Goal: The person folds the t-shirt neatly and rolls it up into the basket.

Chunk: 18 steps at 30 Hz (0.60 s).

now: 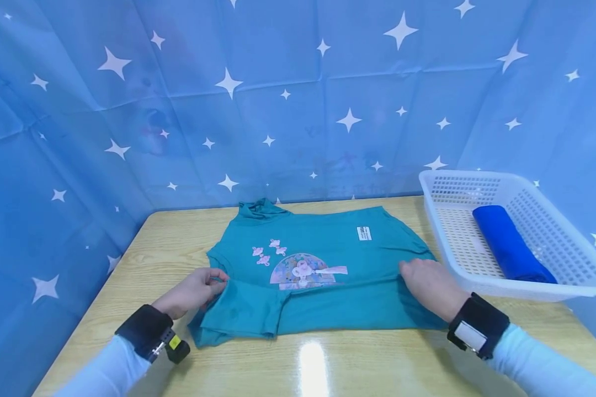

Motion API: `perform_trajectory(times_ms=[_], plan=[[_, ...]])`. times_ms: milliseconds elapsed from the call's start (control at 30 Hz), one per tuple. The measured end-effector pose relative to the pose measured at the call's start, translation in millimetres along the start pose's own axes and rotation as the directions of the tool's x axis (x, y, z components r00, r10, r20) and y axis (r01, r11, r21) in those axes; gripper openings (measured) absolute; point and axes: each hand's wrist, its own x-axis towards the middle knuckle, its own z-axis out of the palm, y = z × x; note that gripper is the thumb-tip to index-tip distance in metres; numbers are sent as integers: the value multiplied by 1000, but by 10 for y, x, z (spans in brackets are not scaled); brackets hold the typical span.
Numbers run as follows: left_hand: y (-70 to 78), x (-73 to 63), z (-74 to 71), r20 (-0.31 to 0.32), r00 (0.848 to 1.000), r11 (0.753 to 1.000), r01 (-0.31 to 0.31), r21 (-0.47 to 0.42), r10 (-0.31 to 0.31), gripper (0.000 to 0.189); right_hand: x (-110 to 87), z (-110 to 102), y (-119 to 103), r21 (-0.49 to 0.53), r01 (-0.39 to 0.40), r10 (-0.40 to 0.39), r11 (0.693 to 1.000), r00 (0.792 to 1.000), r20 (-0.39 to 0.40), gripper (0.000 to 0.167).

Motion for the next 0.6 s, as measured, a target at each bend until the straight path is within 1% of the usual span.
perform_trajectory(times_ms=[133, 200, 300, 367, 467, 533, 600], plan=[[51, 71, 9, -24, 999, 999, -32, 28, 33, 21, 15, 9, 15, 3, -17, 17, 1000, 1000, 26, 14], [35, 100, 42, -40, 998, 997, -40, 63, 42, 20, 26, 35, 15, 8, -21, 21, 1000, 999, 45, 15], [-10, 138, 87, -81, 996, 994, -35, 102, 43, 17, 40, 55, 11, 5, -16, 16, 1000, 998, 58, 15], [-22, 160, 94, -105, 993, 992, -46, 121, 59, 16, 50, 42, 9, 4, -23, 23, 1000, 997, 76, 14], [8, 196, 88, -150, 985, 987, -68, 144, 90, 15, 71, 3, 9, -5, -36, 36, 999, 996, 84, 12], [37, 221, 92, -177, 976, 977, -91, 190, 126, 14, 94, -8, 4, -15, -36, 37, 999, 997, 68, 10], [55, 249, 118, -214, 965, 965, -98, 244, 152, 13, 124, 10, -2, -36, -39, 41, 999, 997, 59, 7]])
